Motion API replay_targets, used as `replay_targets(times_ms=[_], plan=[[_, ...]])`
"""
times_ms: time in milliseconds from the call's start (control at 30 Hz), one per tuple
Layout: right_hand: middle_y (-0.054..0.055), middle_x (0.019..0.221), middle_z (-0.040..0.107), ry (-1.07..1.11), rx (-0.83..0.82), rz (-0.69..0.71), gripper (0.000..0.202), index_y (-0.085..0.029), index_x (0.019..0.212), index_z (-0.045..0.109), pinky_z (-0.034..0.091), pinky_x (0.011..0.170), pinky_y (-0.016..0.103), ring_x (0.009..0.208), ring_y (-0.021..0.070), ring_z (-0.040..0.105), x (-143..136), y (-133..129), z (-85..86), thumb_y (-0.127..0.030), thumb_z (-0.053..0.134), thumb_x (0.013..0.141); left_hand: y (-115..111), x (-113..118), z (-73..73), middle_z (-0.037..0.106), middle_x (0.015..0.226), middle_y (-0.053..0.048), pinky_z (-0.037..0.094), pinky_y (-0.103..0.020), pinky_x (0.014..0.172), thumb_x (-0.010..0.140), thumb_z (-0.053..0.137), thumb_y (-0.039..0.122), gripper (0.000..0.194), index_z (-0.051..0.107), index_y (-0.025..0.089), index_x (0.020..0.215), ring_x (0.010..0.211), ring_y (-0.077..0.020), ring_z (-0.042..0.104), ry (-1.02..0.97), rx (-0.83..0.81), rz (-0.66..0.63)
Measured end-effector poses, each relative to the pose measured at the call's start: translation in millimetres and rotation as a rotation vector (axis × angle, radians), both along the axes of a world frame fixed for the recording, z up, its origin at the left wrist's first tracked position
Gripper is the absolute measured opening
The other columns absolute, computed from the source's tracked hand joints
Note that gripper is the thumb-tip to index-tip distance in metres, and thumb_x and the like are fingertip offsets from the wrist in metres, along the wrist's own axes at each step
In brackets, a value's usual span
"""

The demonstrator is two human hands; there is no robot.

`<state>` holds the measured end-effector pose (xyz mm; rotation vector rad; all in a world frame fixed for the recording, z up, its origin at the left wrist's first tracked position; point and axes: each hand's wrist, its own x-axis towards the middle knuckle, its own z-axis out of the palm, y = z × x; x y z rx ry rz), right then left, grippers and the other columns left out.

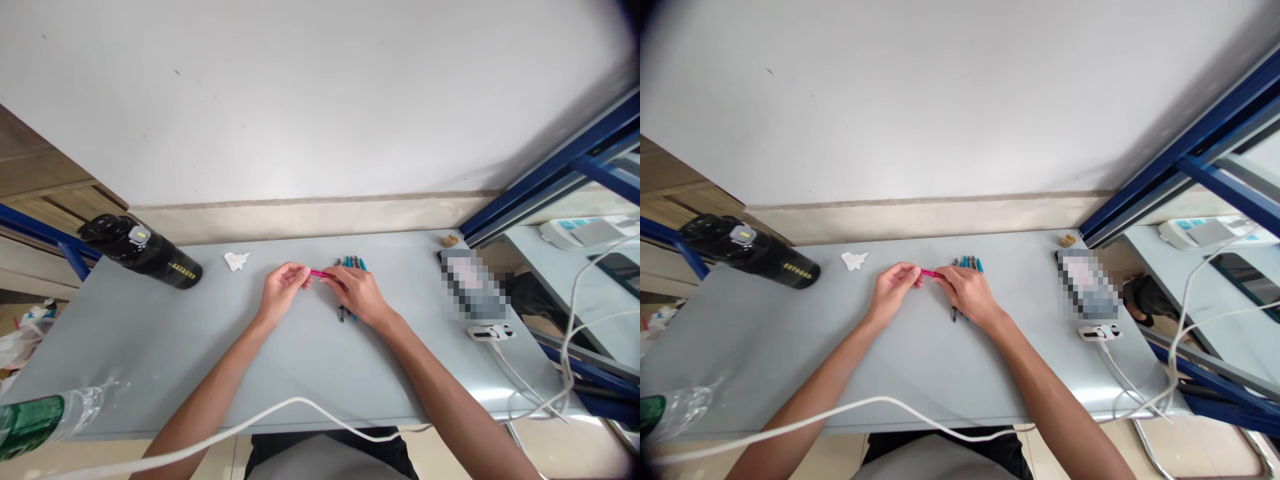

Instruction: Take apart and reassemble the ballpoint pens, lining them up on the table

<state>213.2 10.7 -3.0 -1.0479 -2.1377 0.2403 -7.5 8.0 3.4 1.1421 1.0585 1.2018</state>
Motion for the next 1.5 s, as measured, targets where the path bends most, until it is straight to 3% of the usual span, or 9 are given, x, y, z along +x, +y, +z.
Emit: replay_targets(times_ms=[67,200,367,433,533,700,867,1300,1500], plan=[[0.005,0.094,0.081,-0.004,0.001,0.004,0.019,-0.022,0.119,0.072,0.046,0.065,0.032,0.074,0.0193,0.071,0,0,0.3,-0.033,0.057,0.114,0,-1,0.3,0.078,0.095,-0.008,0.058,-0.034,0.083,0.094,0.081,0.047,0.030,0.078,0.018,0.104,0.086,-0.0197,0.071,0.026,0.041,-0.016],[0.006,0.096,0.081,0.000,0.012,0.007,0.018,-0.022,0.120,0.071,0.047,0.067,0.032,0.076,0.0195,0.071,0,0,0.5,-0.032,0.057,0.114,-2,-2,2.1,0.075,0.130,-0.011,0.058,-0.037,0.099,0.093,0.083,0.042,0.035,0.076,0.023,0.122,0.122,-0.0257,0.069,0.008,0.103,-0.034],[0.006,0.095,0.081,-0.005,-0.008,0.012,0.019,-0.022,0.118,0.071,0.047,0.067,0.032,0.074,0.0192,0.071,0,0,0.0,-0.034,0.057,0.114,-1,-1,0.3,0.079,0.096,-0.009,0.060,-0.037,0.086,0.092,0.083,0.048,0.034,0.078,0.018,0.109,0.089,-0.0221,0.074,0.014,0.003,-0.026],[0.006,0.094,0.081,-0.014,-0.003,0.009,0.020,-0.022,0.118,0.072,0.047,0.067,0.032,0.075,0.0194,0.071,0,0,0.0,-0.034,0.057,0.115,-2,-1,1.3,0.080,0.102,-0.010,0.060,-0.038,0.091,0.093,0.082,0.047,0.031,0.079,0.019,0.105,0.096,-0.0234,0.074,0.029,0.039,-0.042],[0.006,0.095,0.081,-0.005,0.001,0.004,0.020,-0.022,0.120,0.071,0.047,0.069,0.032,0.077,0.0198,0.072,0,0,1.2,-0.034,0.056,0.115,-3,-1,5.0,0.078,0.121,-0.011,0.060,-0.038,0.096,0.092,0.083,0.045,0.036,0.077,0.022,0.119,0.115,-0.0260,0.073,0.002,0.054,-0.041],[0.006,0.094,0.080,0.001,-0.027,0.027,0.022,-0.022,0.115,0.072,0.046,0.067,0.033,0.074,0.0195,0.070,0,-1,4.4,-0.036,0.055,0.115,-2,0,4.1,0.078,0.088,-0.007,0.058,-0.035,0.079,0.092,0.083,0.051,0.036,0.079,0.018,0.105,0.079,-0.0190,0.071,0.019,-0.011,-0.019],[0.007,0.093,0.079,-0.010,-0.033,0.014,0.026,-0.022,0.118,0.072,0.046,0.067,0.033,0.075,0.0199,0.069,0,-2,5.2,-0.038,0.051,0.116,-2,0,0.9,0.080,0.095,-0.007,0.059,-0.035,0.089,0.093,0.081,0.051,0.035,0.080,0.020,0.109,0.088,-0.0200,0.072,0.030,0.031,-0.045],[0.007,0.090,0.078,0.002,-0.137,0.060,0.031,-0.021,0.114,0.074,0.044,0.066,0.032,0.071,0.0189,0.066,0,-5,13.5,-0.039,0.049,0.117,-3,-3,0.8,0.079,0.087,-0.006,0.057,-0.035,0.087,0.094,0.081,0.050,0.032,0.082,0.019,0.101,0.084,-0.0204,0.072,0.096,0.078,-0.014],[0.003,0.085,0.079,0.289,-0.381,-0.002,0.025,-0.025,0.112,0.075,0.050,0.065,0.032,0.065,0.0182,0.066,3,-3,19.4,-0.048,0.071,0.105,-4,2,-1.3,0.080,0.087,-0.007,0.059,-0.036,0.087,0.092,0.083,0.050,0.032,0.083,0.019,0.102,0.085,-0.0212,0.074,0.041,0.053,0.025]])
